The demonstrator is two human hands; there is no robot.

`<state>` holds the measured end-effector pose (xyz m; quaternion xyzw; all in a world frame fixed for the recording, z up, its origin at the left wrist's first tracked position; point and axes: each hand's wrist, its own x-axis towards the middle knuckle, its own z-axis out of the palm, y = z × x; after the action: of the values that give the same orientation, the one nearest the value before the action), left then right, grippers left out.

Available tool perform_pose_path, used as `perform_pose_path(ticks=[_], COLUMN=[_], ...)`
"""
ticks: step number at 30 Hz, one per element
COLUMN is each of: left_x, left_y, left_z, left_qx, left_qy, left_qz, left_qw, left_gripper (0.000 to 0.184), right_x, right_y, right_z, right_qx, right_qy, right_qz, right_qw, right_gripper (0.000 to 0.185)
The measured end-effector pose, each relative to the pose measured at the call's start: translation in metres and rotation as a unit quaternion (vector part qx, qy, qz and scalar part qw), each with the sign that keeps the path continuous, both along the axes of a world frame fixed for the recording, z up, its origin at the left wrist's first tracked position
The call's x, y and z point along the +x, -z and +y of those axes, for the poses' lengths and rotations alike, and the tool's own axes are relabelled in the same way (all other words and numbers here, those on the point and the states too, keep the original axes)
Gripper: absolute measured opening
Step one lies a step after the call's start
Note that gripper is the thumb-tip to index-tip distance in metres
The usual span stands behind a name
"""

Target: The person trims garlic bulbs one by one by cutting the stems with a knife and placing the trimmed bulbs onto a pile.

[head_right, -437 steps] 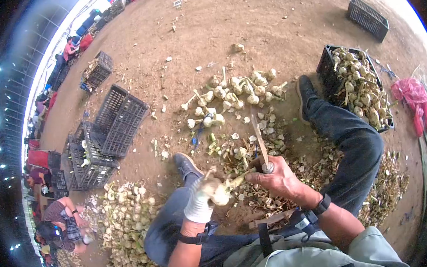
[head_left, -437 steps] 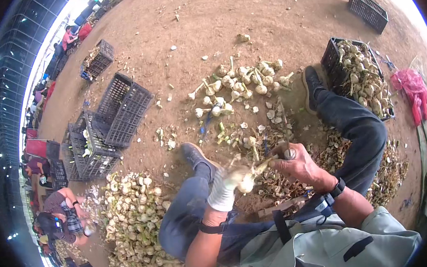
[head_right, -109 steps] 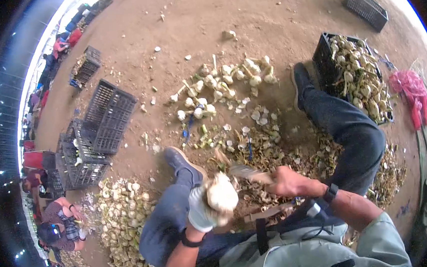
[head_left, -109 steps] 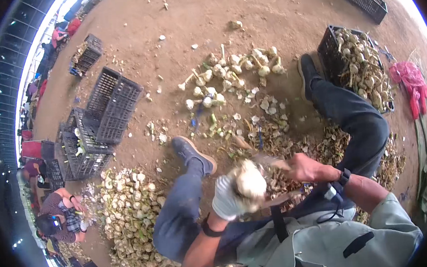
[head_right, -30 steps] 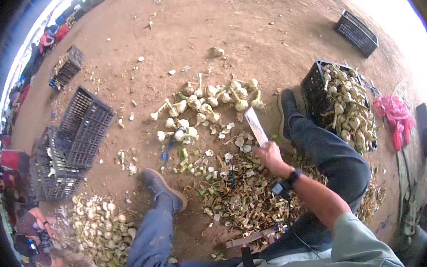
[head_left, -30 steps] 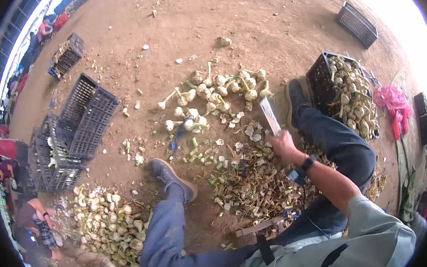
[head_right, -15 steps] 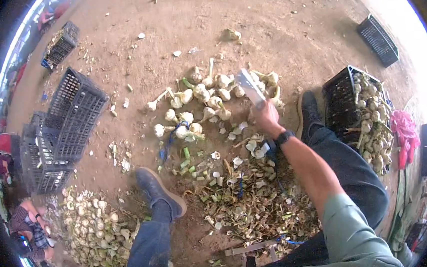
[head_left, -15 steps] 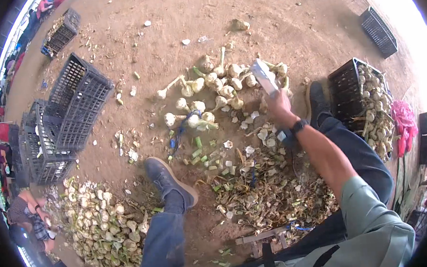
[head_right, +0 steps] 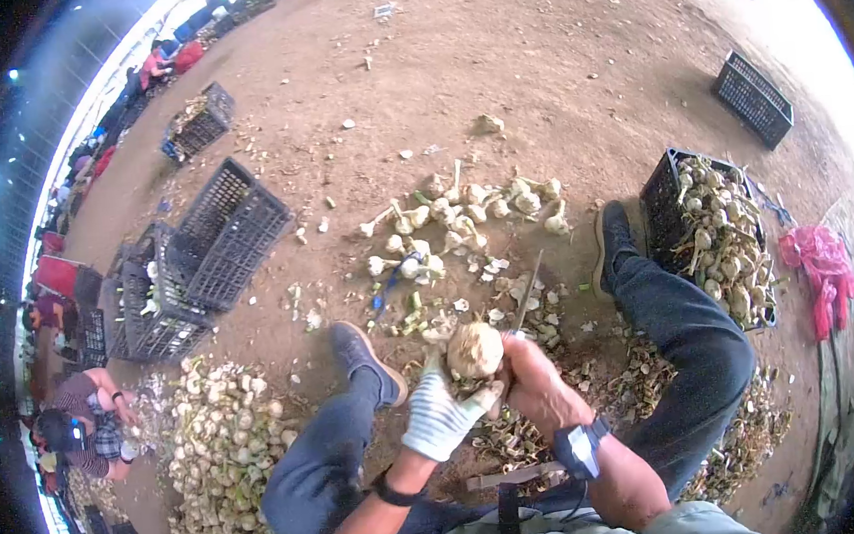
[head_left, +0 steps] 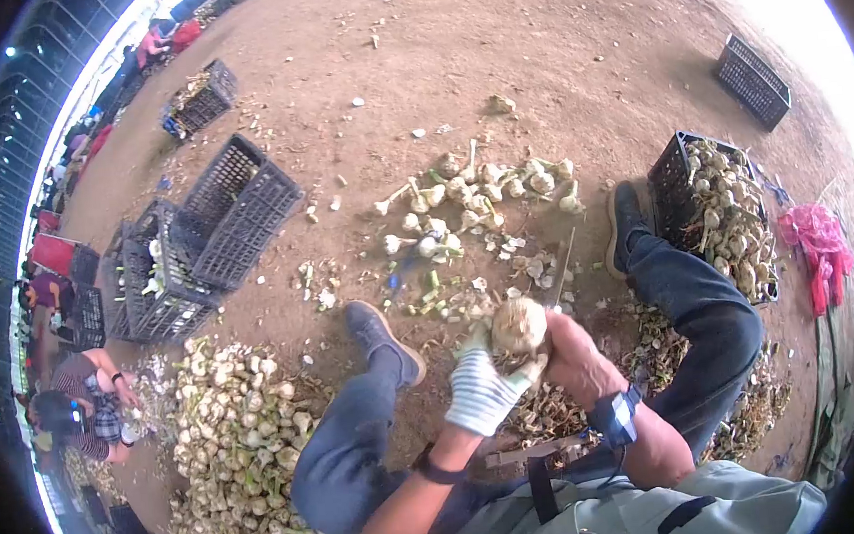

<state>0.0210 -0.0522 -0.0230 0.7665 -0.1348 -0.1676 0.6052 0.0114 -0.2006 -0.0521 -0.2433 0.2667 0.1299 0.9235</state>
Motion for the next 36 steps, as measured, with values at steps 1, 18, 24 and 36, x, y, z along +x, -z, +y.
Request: perform_pose_path(ticks=[1, 18, 24, 36], left_x=[-0.006, -0.03, -0.028, -0.027], left_y=[-0.011, -0.019, -0.019, -0.033], left_z=[-0.004, 0.028, 0.052, 0.044], left_qx=[-0.049, -0.279, 0.026, -0.255], left_qy=[0.012, 0.09, 0.172, 0.08], left_qz=[0.063, 0.112, -0.207, 0.302], left_qw=[0.997, 0.95, 0.963, 0.915], left_gripper=[0.06, 0.067, 0.039, 0.044], right_x=[-0.011, -0.095, -0.09, -0.084], right_y=[-0.009, -0.099, -0.112, -0.101], right_z=[0.006, -0.013, -0.012, -0.016], right_qx=[0.004, -0.685, -0.714, -0.63], right_qy=[-0.052, -0.24, -0.288, -0.359], right_qz=[-0.029, -0.207, -0.251, -0.28], right_qw=[0.998, 0.656, 0.586, 0.628], right_gripper=[0.028, 0.032, 0.036, 0.04])
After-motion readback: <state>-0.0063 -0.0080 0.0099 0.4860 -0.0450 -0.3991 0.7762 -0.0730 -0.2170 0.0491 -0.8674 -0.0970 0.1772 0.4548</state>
